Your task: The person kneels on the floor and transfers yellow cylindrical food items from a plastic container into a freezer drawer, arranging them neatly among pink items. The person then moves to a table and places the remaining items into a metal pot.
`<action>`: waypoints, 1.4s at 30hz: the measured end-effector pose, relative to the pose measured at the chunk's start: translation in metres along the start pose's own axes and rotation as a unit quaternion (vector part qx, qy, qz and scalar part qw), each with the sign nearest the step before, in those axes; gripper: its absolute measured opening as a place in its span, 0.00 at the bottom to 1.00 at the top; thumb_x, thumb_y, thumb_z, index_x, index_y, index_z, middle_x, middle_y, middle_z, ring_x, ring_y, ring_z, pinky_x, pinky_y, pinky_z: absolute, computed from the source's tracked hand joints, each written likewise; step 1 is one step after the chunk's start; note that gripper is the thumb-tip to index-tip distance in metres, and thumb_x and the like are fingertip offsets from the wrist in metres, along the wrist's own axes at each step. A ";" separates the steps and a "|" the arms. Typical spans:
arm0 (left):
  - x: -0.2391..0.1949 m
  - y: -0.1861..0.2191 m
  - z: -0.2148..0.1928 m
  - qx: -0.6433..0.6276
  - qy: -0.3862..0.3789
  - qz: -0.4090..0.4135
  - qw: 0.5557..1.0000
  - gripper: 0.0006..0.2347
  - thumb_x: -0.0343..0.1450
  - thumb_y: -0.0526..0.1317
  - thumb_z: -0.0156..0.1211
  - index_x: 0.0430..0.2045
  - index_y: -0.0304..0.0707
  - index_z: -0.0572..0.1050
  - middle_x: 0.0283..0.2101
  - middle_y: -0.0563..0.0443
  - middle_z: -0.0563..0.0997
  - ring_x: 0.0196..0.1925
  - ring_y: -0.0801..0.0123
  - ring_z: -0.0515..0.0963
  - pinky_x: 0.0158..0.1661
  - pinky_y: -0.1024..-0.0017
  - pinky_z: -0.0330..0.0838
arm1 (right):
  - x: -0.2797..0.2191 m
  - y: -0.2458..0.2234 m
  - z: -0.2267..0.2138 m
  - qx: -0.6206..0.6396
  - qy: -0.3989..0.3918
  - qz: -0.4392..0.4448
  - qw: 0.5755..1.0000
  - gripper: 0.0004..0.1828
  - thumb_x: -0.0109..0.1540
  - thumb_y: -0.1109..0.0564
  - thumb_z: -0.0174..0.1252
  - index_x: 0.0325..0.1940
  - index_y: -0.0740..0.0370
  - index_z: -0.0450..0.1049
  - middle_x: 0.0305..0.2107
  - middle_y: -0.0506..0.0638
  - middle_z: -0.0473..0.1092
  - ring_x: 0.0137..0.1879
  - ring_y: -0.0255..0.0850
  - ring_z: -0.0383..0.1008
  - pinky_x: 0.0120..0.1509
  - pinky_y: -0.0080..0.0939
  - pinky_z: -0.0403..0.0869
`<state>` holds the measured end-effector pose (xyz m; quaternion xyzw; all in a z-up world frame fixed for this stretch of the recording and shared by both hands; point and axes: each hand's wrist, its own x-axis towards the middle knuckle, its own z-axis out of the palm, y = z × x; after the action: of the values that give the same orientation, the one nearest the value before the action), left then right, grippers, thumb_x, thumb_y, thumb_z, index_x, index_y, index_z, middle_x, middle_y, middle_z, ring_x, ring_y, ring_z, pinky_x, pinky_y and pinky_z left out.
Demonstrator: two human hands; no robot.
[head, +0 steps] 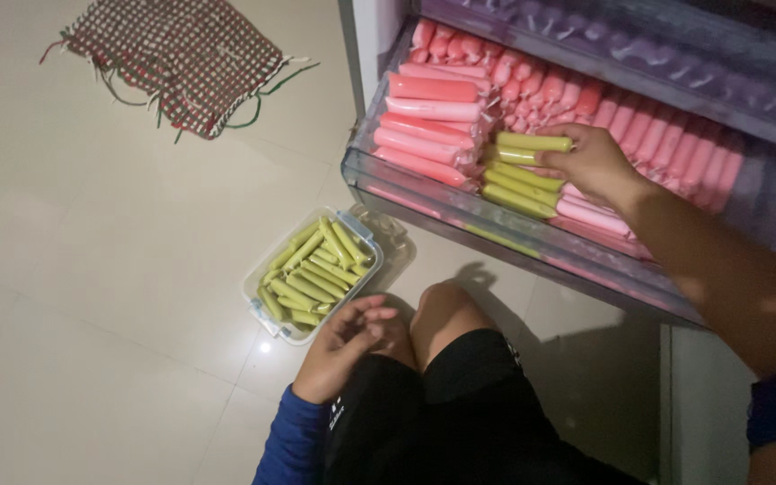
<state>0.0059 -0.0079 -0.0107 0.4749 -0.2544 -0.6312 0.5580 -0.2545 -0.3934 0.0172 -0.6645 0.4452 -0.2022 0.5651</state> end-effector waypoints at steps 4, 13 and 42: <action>-0.009 -0.013 -0.027 0.033 0.070 -0.020 0.997 0.20 0.72 0.34 0.56 0.61 0.29 0.68 0.54 0.44 0.80 0.48 0.65 0.81 0.46 0.67 0.79 | 0.003 -0.004 0.002 -0.372 -0.005 -0.020 0.928 0.26 0.64 0.56 0.63 0.65 0.64 0.71 0.51 0.63 0.75 0.53 0.53 0.77 0.60 0.50 0.74; -0.006 -0.110 -0.169 0.064 0.257 0.089 0.960 0.15 0.73 0.33 0.55 0.54 0.26 0.72 0.43 0.48 0.81 0.40 0.70 0.81 0.44 0.72 0.79 | -0.011 -0.017 0.016 -0.514 -0.053 -0.025 0.855 0.28 0.60 0.67 0.53 0.65 0.62 0.76 0.49 0.67 0.76 0.53 0.57 0.78 0.65 0.55 0.71; 0.108 -0.184 -0.265 0.627 0.361 -0.215 0.656 0.22 0.75 0.35 0.47 0.64 0.20 0.58 0.59 0.16 0.70 0.48 0.45 0.84 0.40 0.61 0.83 | 0.051 0.110 0.449 -0.475 -0.157 0.035 0.865 0.45 0.58 0.54 0.65 0.74 0.60 0.50 0.56 0.75 0.63 0.60 0.67 0.69 0.63 0.58 0.71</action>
<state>0.1625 -0.0087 -0.3126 0.9439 -0.2591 -0.2031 0.0247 0.0789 -0.1751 -0.2231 -0.8595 0.4160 0.1605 0.2499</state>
